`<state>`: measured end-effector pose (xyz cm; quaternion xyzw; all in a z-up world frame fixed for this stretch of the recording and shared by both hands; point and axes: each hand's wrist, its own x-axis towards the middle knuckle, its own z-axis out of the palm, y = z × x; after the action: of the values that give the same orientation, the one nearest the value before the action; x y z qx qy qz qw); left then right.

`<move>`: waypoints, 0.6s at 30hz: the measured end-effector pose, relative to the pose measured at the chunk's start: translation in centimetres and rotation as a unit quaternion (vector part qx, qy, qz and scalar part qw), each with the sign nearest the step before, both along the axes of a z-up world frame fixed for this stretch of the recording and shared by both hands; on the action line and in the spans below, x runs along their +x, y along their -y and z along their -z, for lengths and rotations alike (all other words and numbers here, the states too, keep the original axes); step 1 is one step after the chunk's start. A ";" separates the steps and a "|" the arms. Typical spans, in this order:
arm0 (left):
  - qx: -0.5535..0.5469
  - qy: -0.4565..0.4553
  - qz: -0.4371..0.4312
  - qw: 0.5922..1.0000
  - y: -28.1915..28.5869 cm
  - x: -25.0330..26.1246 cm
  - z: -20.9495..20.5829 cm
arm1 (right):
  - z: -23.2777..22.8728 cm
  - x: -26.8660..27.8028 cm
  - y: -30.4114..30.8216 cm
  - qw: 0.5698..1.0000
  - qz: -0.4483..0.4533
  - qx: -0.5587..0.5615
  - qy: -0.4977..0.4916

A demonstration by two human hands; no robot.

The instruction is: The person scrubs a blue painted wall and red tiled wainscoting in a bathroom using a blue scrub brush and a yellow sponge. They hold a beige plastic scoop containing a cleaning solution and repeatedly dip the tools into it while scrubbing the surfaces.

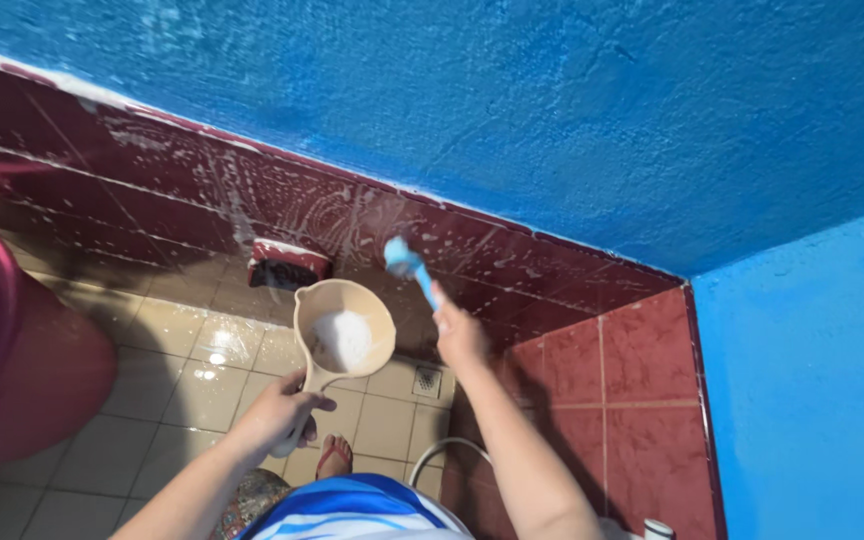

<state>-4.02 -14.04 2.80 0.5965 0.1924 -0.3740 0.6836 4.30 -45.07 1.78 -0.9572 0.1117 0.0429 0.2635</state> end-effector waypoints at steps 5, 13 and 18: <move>0.009 -0.005 0.027 1.000 1.3 0.9 -1.3 | -4.4 -1.5 3.4 0.979 0.002 0.001 0.205; -0.012 0.005 0.037 0.999 2.1 1.4 0.0 | 0.5 -2.9 7.0 0.993 0.040 -0.087 -0.062; 0.013 0.013 0.053 0.998 1.8 1.9 -0.2 | -1.4 -3.6 11.0 0.973 0.046 -0.092 0.208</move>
<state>-2.11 -15.84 2.98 0.6196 0.1569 -0.3993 0.6573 0.73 -56.11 3.16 -0.9591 0.1020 -0.1794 0.1938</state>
